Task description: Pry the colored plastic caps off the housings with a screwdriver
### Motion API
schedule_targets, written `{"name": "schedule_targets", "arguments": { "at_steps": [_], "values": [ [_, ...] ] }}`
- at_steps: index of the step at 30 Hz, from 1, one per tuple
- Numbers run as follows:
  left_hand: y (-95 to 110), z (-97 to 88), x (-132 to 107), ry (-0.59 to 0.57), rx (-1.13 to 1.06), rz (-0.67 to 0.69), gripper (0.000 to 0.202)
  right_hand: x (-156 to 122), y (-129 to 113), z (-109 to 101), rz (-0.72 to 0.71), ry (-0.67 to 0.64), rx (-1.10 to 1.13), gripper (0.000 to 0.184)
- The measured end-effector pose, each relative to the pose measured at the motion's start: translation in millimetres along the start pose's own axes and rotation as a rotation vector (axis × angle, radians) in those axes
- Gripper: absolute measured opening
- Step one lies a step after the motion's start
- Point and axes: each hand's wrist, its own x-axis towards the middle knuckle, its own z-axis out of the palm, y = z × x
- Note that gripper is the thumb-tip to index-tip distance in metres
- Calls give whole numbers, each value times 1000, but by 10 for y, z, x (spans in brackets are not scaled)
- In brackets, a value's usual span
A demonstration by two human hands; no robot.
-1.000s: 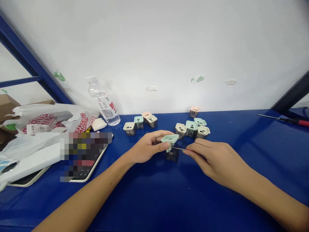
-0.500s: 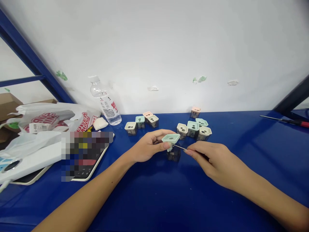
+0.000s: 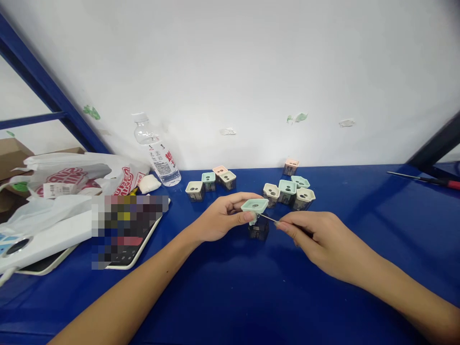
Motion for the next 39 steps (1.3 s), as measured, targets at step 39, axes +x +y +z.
{"name": "schedule_targets", "arguments": {
  "at_steps": [39],
  "values": [
    [-39,113,17,116,-111,-104,58,-1,129,73,-203,193,-333,26]
  ]
}}
